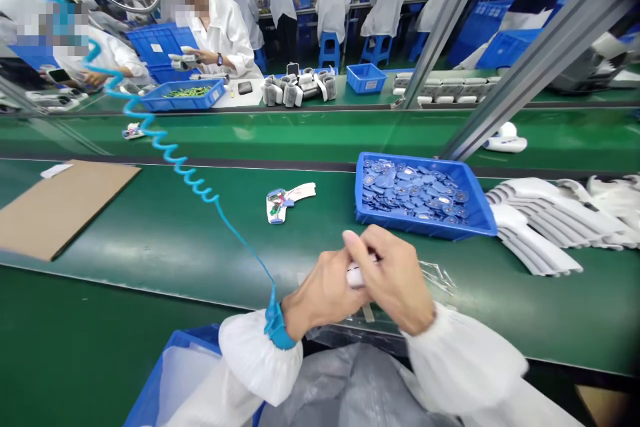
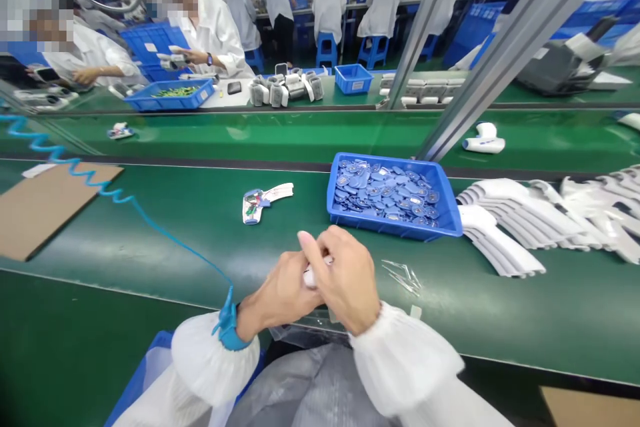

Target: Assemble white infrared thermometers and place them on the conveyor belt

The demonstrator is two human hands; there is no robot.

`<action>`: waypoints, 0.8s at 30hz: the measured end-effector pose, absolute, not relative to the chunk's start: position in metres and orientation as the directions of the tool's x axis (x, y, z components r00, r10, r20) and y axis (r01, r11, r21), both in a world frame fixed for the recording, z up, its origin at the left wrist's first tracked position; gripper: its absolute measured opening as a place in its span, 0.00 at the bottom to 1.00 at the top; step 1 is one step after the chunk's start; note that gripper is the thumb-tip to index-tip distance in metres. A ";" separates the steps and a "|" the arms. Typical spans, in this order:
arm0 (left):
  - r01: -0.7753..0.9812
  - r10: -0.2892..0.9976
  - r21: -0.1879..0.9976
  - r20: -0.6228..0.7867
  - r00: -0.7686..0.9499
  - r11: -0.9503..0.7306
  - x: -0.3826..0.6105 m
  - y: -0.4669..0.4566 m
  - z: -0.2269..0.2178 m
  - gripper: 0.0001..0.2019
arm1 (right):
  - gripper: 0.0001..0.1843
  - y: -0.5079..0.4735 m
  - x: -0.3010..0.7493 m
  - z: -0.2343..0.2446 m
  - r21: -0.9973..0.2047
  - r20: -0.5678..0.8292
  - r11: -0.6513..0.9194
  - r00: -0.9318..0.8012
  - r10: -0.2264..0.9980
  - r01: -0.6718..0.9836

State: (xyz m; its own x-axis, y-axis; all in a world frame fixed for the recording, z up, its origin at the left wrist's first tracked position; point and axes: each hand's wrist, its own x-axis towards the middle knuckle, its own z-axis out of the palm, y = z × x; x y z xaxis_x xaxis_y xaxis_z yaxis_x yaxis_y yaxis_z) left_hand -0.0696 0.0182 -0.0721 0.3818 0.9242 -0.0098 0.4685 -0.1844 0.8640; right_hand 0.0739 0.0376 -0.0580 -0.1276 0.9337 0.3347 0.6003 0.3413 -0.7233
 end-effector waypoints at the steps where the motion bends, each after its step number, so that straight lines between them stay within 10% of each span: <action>1: 0.498 0.925 0.843 0.001 0.380 -0.206 -0.066 0.017 -0.074 0.10 | 0.29 0.040 0.064 -0.060 -0.635 0.431 0.401 -0.128 0.893 0.661; 10: 0.547 0.940 0.807 0.030 0.340 -0.224 -0.052 0.013 -0.081 0.11 | 0.32 0.048 0.058 -0.059 -0.432 0.736 0.524 -0.049 0.675 0.734; 24: 0.464 0.947 0.868 0.024 0.320 -0.179 -0.063 0.019 -0.081 0.15 | 0.29 0.045 0.077 -0.049 -0.668 0.496 0.336 0.060 0.866 0.664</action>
State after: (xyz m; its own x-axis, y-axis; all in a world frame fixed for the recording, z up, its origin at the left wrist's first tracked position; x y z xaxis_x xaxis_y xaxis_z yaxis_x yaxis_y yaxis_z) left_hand -0.0627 0.0187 -0.0807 0.3197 0.9472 0.0240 0.4636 -0.1785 0.8678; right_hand 0.0775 0.0454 -0.0495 0.0598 0.8663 0.4959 0.6641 0.3364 -0.6677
